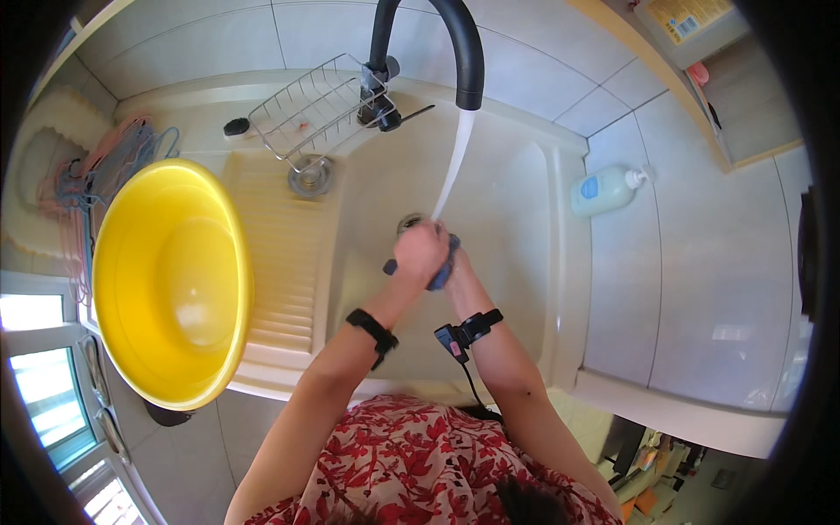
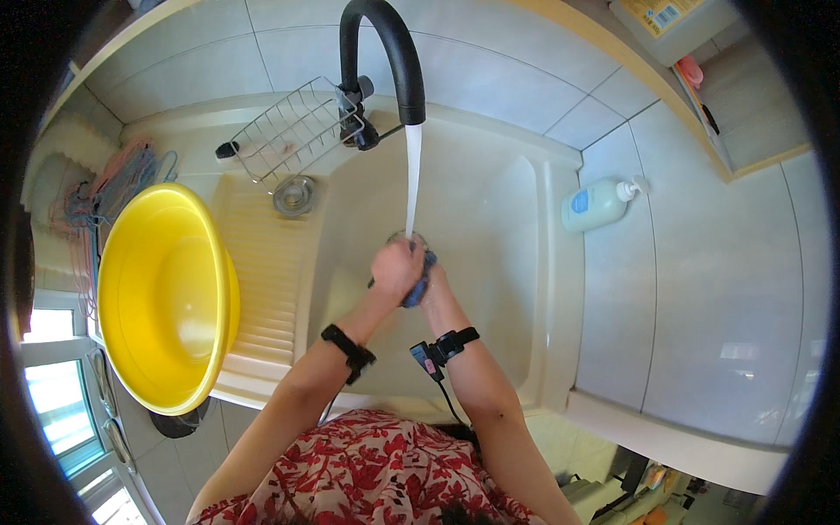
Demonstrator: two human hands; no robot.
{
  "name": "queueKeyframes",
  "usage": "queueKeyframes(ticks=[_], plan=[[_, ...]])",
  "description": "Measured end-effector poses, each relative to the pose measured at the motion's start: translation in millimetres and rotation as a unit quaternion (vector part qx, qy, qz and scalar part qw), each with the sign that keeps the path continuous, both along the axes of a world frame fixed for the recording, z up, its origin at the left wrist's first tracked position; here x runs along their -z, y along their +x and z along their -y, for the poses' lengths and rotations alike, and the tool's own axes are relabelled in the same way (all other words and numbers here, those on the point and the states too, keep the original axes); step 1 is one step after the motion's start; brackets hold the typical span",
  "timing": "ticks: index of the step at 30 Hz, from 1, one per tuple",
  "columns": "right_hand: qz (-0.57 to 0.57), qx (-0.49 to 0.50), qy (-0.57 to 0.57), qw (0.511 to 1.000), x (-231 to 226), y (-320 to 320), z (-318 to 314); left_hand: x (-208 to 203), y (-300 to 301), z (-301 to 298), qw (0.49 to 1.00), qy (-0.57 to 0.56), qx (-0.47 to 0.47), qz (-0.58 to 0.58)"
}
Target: The person washes a cloth under a running faucet, then walks to a bedroom and wipes the surface of a white wardrobe with the damp cloth.
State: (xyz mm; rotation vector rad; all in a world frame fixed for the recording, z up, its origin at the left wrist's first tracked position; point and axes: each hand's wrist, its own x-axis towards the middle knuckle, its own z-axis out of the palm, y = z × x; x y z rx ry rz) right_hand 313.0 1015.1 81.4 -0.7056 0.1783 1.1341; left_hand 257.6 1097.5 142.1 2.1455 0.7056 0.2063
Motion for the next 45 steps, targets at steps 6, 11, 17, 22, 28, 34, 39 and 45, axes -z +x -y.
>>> queueKeyframes(ticks=[6,11,17,22,28,34,39,45], plan=[[0.031,0.088,-0.098,0.991,-44.4,1.9,-3.3,1.9,-13.8,-37.1,0.995,-0.028,0.042,-0.088],[0.223,0.094,-0.142,0.960,-53.7,6.5,-3.9,23.4,-21.4,-51.6,0.789,-0.589,0.175,0.033],[0.274,0.051,-0.237,0.930,-48.6,2.9,-8.3,9.6,-8.6,-47.7,0.898,-0.439,0.022,0.030],[-0.115,0.089,-0.091,0.985,-12.0,15.9,-1.4,-16.1,-11.8,-0.8,0.994,-0.095,0.005,0.059],[-0.002,0.087,-0.109,0.990,-6.8,-3.1,-14.9,-18.4,-20.5,22.6,0.985,0.101,0.099,0.096],[0.005,0.142,-0.172,0.975,-36.2,-9.2,-32.5,14.3,4.5,-30.1,0.988,-0.025,-0.115,-0.099],[-0.020,0.032,-0.050,0.998,-23.2,7.3,-3.1,-1.5,-6.3,-0.1,0.994,0.088,0.046,0.056],[0.019,0.127,-0.115,0.985,-24.6,-10.7,-22.2,12.7,-0.2,-7.5,0.997,0.044,-0.054,0.044]])
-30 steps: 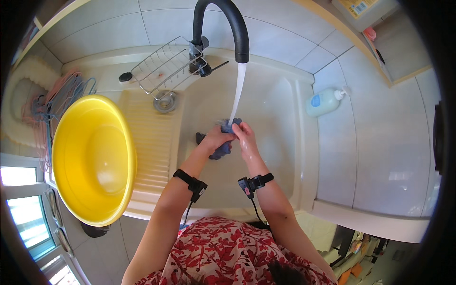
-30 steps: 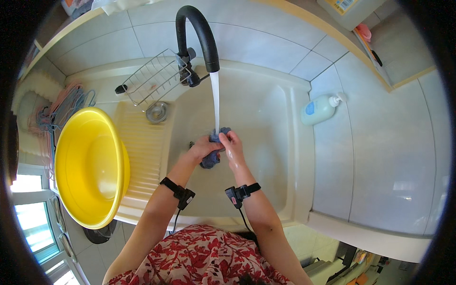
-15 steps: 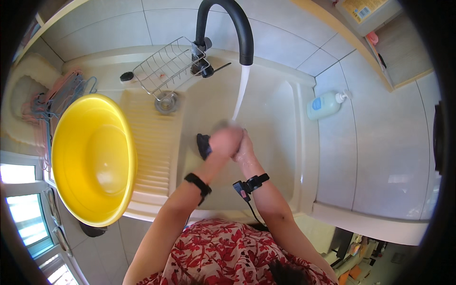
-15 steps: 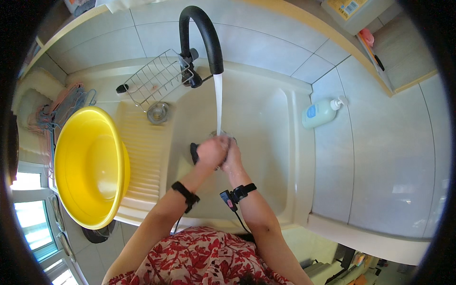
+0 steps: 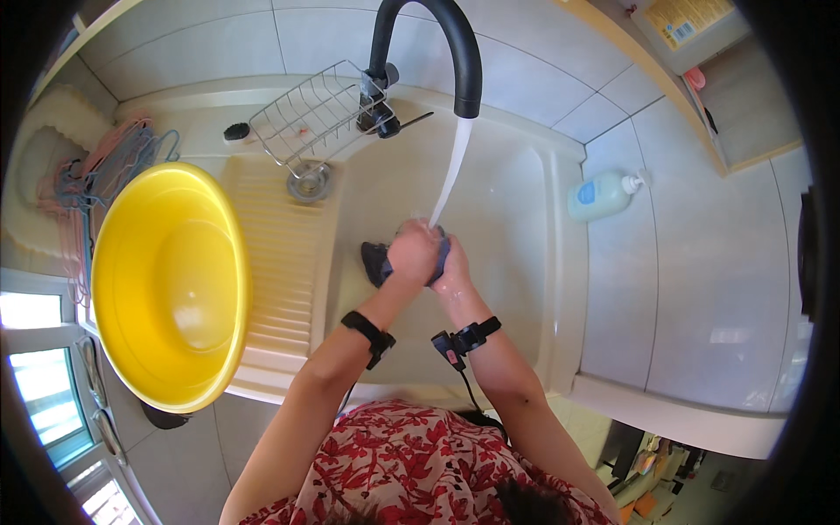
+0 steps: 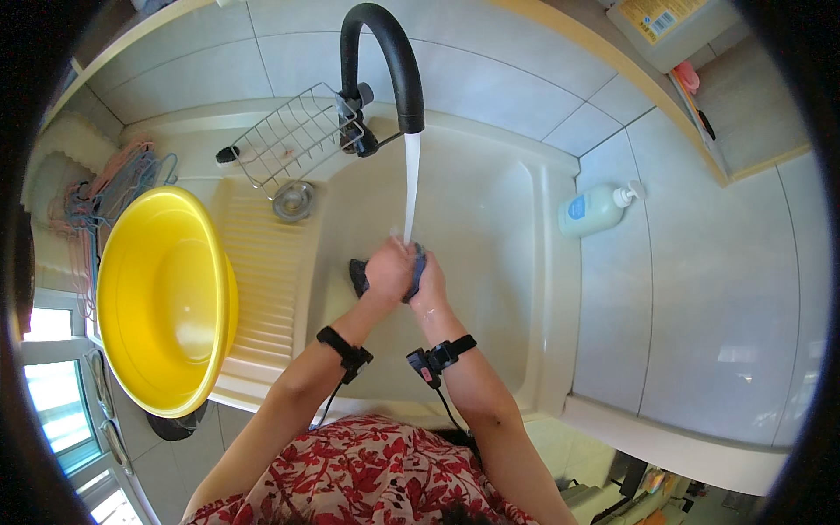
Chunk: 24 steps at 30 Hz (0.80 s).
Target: The person washes a cloth under a running faucet, then walks to a bedroom and wipes the surface of a white wardrobe with the damp cloth.
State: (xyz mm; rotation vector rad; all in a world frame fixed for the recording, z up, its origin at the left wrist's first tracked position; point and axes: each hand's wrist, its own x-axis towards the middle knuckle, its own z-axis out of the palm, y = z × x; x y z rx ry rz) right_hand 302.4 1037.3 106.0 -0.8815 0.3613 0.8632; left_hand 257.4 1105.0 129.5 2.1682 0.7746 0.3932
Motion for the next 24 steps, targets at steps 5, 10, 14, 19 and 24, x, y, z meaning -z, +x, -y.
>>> queueKeyframes(ticks=[5,10,14,19,24], plan=[[-0.062,-0.082,0.016,0.995,-2.3,5.0,9.3,-1.1,12.0,-2.3,0.989,0.072,0.060,-0.116],[0.116,-0.079,-0.082,0.987,-48.5,30.9,11.4,0.7,-11.6,-32.5,0.979,-0.058,0.036,-0.192],[0.284,-0.154,-0.103,0.941,-73.8,38.5,4.6,-8.1,-11.2,-43.3,0.928,-0.313,0.199,0.032],[0.336,-0.257,-0.152,0.893,-61.3,33.6,0.0,-28.7,3.4,-34.3,0.917,-0.378,0.097,0.082],[0.080,-0.118,-0.105,0.984,-41.3,30.6,-12.3,-14.4,12.1,-13.5,0.994,-0.081,0.008,0.073]])
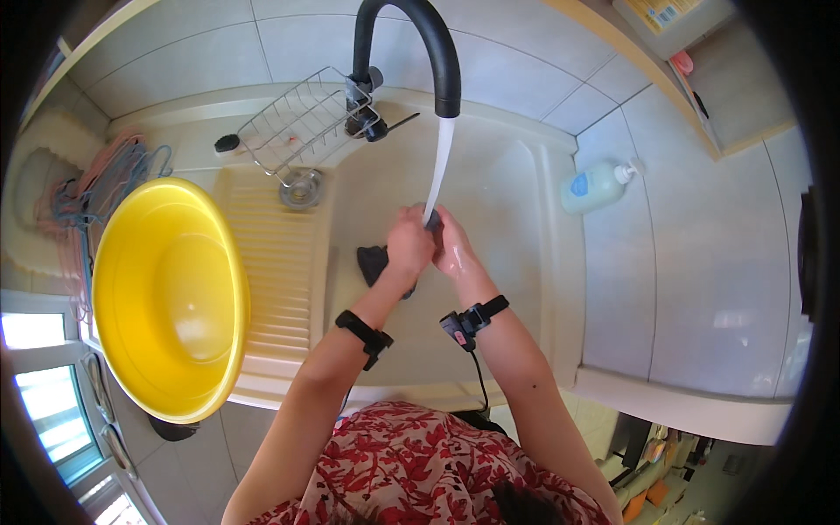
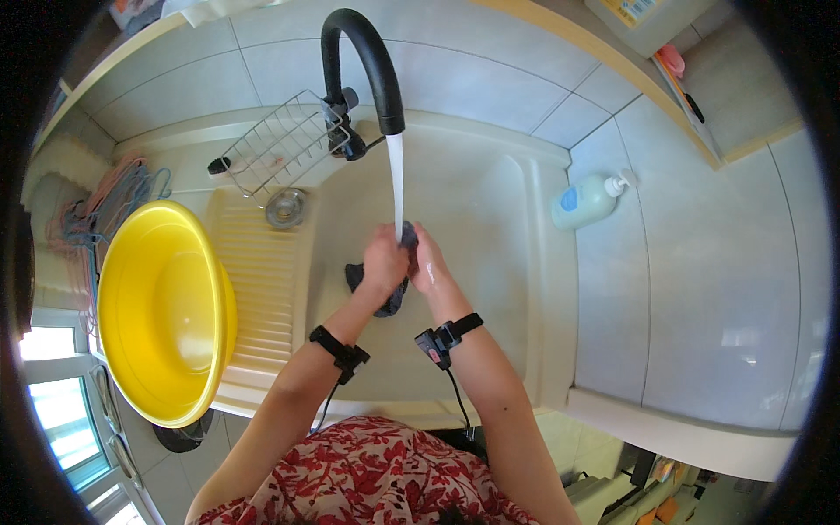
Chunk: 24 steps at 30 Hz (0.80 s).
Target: The person washes a cloth under a running faucet, then walks to a bedroom and wipes the surface of a white wardrobe with the damp cloth.
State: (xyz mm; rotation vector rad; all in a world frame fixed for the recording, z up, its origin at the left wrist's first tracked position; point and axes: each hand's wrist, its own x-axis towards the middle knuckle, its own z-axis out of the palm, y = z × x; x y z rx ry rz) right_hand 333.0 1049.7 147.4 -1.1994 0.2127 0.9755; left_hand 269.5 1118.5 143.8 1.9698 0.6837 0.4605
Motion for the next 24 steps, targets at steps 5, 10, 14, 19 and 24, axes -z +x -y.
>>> queueKeyframes(ticks=[5,10,14,19,24], plan=[[-0.127,0.020,0.087,0.988,12.7,-5.5,5.9,-15.4,-26.6,25.6,0.999,0.051,0.019,-0.005],[-0.404,-0.049,0.398,0.822,81.2,18.6,36.6,-57.9,-35.8,53.3,0.989,0.109,0.096,0.015],[-0.148,0.073,0.098,0.981,28.3,-32.6,-14.3,17.9,-11.9,-15.5,0.984,0.002,-0.033,-0.176],[-0.075,0.071,0.138,0.985,66.5,-8.2,14.3,10.1,-10.5,9.0,0.993,0.027,-0.018,-0.114],[-0.143,0.055,0.057,0.987,38.5,-26.9,-0.5,25.9,-9.5,-0.5,0.985,0.006,-0.026,-0.172]])
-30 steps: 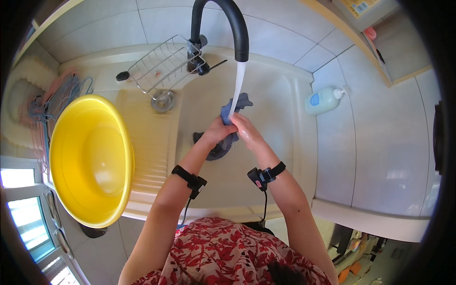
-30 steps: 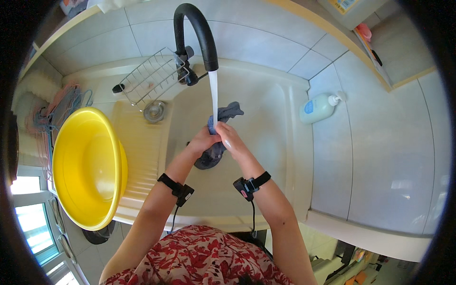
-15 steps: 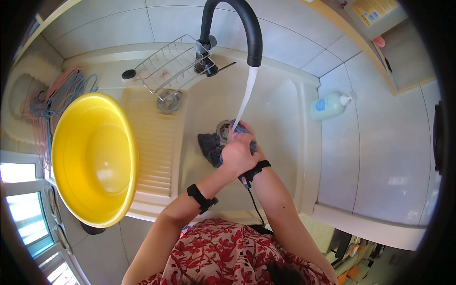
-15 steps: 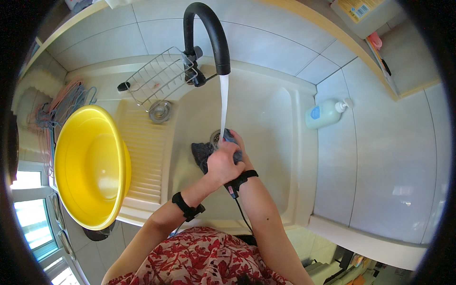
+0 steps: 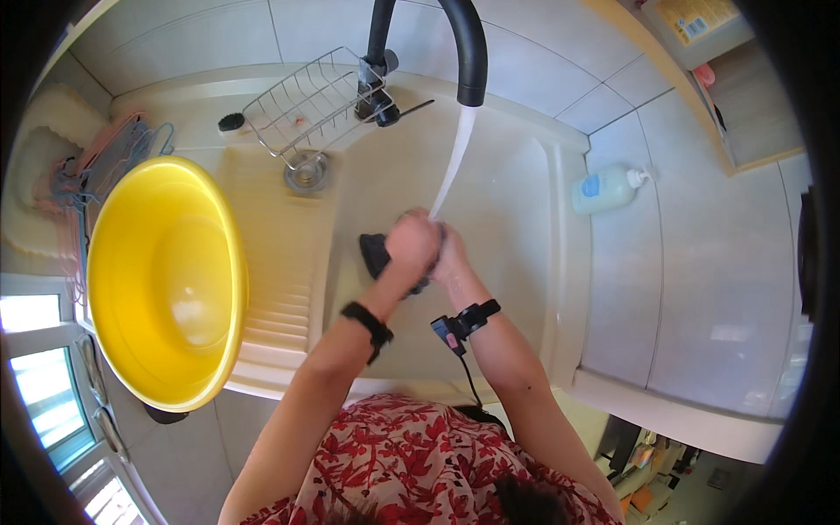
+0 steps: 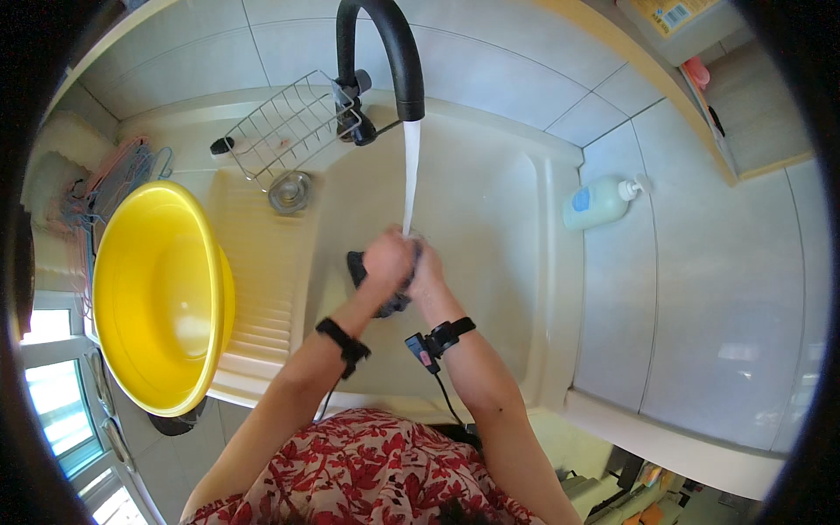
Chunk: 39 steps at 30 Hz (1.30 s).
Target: The person washes a cloth under a running faucet, then walks to a bedroom and wipes the surface of a white wardrobe with the damp cloth.
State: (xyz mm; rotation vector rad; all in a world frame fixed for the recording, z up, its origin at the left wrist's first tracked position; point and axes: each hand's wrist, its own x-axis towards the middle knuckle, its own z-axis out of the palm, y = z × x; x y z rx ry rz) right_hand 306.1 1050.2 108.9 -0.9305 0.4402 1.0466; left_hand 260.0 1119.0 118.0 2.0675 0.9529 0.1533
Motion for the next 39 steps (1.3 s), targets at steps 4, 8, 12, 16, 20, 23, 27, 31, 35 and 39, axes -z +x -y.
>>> queueKeyframes(ticks=[4,8,12,16,20,23,27,31,35,39], plan=[[0.010,0.065,-0.041,0.997,18.2,5.6,7.0,-5.8,10.2,-1.0,0.999,-0.023,-0.020,0.011],[0.024,0.027,0.071,0.997,7.1,7.3,19.3,-21.4,-0.5,22.3,0.996,0.032,0.078,-0.001],[0.053,-0.047,0.004,0.997,-15.9,9.1,14.0,31.5,-8.0,-26.2,0.999,0.022,0.039,0.014],[0.157,-0.125,0.023,0.979,-37.7,36.9,20.8,10.4,-9.8,-34.3,0.920,-0.363,0.022,0.144],[0.285,-0.189,-0.016,0.940,-19.7,48.1,30.5,5.7,-5.4,-31.3,0.929,-0.300,0.087,0.199],[0.308,-0.201,-0.018,0.930,-23.4,31.2,18.4,14.9,-7.5,-37.5,0.932,-0.309,-0.030,0.187],[0.202,-0.042,-0.103,0.973,52.3,50.1,53.0,-26.0,0.7,8.1,0.953,-0.204,-0.096,0.203],[0.041,-0.105,0.434,0.894,61.8,13.3,39.8,-38.0,-13.4,51.6,0.981,-0.011,-0.018,0.195],[-0.005,0.044,-0.040,0.998,5.2,-11.0,-0.9,-0.6,0.0,7.1,0.995,-0.058,-0.072,0.028],[0.086,0.070,-0.100,0.989,10.9,6.6,1.6,10.0,6.7,4.9,0.993,-0.048,-0.091,0.052]])
